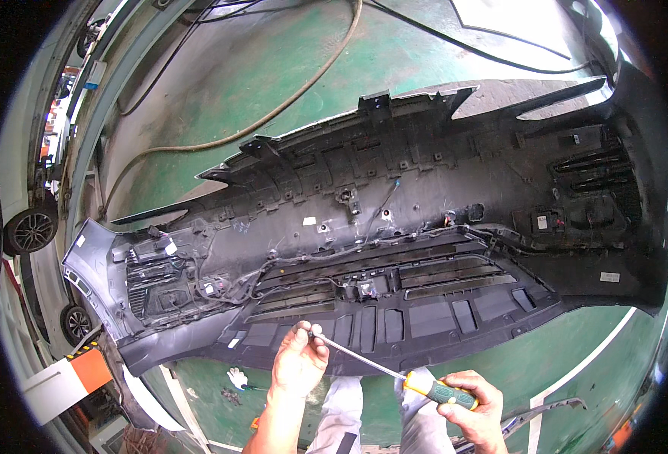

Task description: The person retrieves a small component from the back seat of a white sedan, then walks to a disassembled car bumper lying on the workshop floor. Using a screwdriver, the person works on the interior of the bumper, manipulating clips and wiring near the center section.

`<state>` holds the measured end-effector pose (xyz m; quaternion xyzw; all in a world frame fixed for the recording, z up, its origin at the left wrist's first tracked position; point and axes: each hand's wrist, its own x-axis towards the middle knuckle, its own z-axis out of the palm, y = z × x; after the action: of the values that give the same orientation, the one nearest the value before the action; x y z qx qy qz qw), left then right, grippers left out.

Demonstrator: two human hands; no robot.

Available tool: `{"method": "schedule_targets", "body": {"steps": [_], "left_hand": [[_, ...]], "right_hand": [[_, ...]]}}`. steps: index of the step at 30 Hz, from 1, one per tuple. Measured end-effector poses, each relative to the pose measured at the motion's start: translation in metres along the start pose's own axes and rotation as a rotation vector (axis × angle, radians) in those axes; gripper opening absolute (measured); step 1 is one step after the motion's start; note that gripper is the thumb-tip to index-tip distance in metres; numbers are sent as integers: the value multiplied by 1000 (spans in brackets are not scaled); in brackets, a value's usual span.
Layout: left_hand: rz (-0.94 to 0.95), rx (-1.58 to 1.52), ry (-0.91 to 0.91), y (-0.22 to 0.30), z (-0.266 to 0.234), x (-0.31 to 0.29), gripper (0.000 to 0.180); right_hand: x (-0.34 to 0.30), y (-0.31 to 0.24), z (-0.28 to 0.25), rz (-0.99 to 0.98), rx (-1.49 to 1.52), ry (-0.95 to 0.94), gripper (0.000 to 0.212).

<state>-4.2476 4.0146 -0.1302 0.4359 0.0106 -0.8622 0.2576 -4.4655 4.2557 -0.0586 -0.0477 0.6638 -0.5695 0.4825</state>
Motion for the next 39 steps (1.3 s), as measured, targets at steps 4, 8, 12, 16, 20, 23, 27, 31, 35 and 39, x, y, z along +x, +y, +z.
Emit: {"method": "schedule_targets", "body": {"steps": [4, 8, 12, 16, 20, 23, 27, 31, 35, 39], "left_hand": [[2, 58, 10, -5, 6, 4, 12], [27, 68, 22, -10, 12, 7, 13], [77, 186, 12, -15, 20, 11, 14], [61, 166, 55, -19, 24, 14, 14], [12, 95, 87, -22, 26, 18, 14], [-5, 95, 91, -24, 27, 19, 14], [1, 70, 93, -25, 28, 20, 13], [9, 100, 97, -25, 28, 20, 13], [53, 185, 71, -23, 28, 21, 13], [131, 422, 125, -21, 29, 21, 13]], "right_hand": [[8, -6, -8, 68, 39, 4, 49], [14, -7, -14, 28, 16, 7, 49], [19, -10, -23, 7, -26, 7, 50], [22, -16, -30, 46, -7, 2, 44], [25, -20, -33, 70, -2, 14, 45], [28, -22, -34, 90, 25, 14, 45], [31, -22, -35, 25, -40, -6, 45], [31, -21, -35, 19, -38, -4, 45], [31, -22, -35, 12, -67, -1, 44], [34, -25, -33, -54, -148, -30, 44]]}}
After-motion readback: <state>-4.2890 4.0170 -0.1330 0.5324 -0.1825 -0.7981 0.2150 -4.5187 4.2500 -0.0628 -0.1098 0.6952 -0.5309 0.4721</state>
